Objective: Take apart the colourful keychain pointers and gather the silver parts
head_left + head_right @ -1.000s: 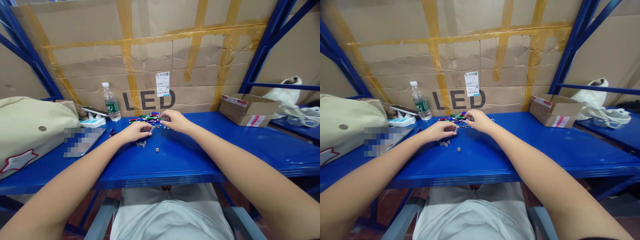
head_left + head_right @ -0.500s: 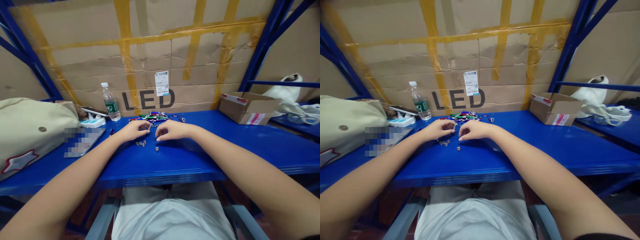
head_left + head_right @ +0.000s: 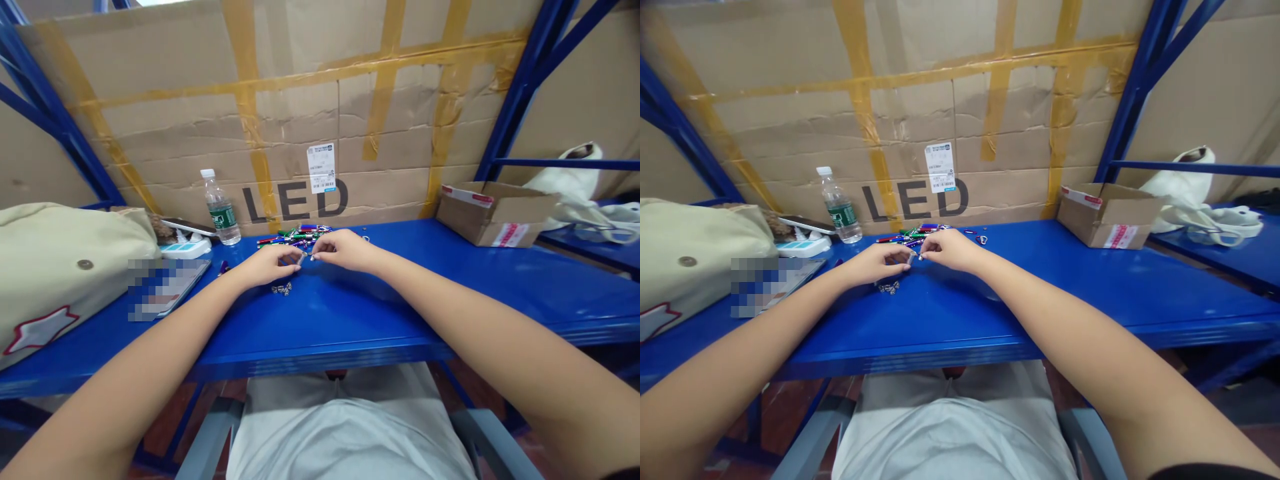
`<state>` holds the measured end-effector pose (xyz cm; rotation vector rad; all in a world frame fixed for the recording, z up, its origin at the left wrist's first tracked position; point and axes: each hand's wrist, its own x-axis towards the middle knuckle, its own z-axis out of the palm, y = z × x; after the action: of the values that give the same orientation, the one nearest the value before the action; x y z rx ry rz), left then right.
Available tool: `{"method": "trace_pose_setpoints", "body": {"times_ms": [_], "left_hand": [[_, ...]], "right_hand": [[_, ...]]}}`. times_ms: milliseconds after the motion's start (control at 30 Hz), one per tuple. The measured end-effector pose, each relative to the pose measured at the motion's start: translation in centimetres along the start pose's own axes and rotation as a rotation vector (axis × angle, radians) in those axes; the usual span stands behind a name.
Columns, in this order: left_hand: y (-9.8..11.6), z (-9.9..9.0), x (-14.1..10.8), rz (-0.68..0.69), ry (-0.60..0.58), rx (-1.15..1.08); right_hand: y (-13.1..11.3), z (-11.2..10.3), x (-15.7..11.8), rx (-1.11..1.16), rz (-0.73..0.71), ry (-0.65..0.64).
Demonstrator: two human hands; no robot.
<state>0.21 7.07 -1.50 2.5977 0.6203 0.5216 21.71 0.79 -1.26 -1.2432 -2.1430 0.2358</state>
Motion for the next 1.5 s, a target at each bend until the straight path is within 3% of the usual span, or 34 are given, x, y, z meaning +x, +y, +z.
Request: {"method": "trace_pose_setpoints", "body": {"times_ms": [100,200,500,633,767,867,1000,1100,1167,1367,1500], "left_hand": [[0.3,0.0,-0.1,0.037,0.023,0.044],[0.4,0.1,-0.1,0.063,0.042,0.084],[0.6,0.4,-0.1,0.054,0.018,0.052],[0.5,0.6,0.0,0.131,0.076,0.185],[0.2,1.0,0.1,0.228,0.155,0.25],[0.1,1.4,0.1,0.31,0.236,0.361],[0.3,1.3,0.1,0.406,0.372,0.57],[0.4,0.9,0.2,0.41,0.394,0.595],[0.5,0.6,0.3,0.378,0.345,0.475],[0.8,0.0,0.4,0.13,0.166,0.1],[0.8,0.2,0.1,0.131,0.169,0.085]], "right_hand": [[0.1,0.4,0.2,0.09,0.011,0.104],[-0.2,0.7,0.3,0.118,0.007,0.115],[0.2,0.3,0.2,-0.089,-0.026,0.042],[-0.4,0.0,0.0,-0.22,-0.069,-0.039],[-1.2,0.3,-0.2,-0.211,-0.036,-0.047],[-1.2,0.7,-0.3,-0.004,0.085,-0.055],[-0.7,1.2,-0.2,0.524,0.266,-0.124],[-0.5,1.1,-0.2,0.724,0.301,-0.169],[-0.4,0.9,-0.1,0.601,0.253,-0.17],[-0.8,-0.4,-0.1,-0.3,-0.109,-0.06],[-1.0,-0.5,-0.4,-0.498,-0.132,-0.099]]}}
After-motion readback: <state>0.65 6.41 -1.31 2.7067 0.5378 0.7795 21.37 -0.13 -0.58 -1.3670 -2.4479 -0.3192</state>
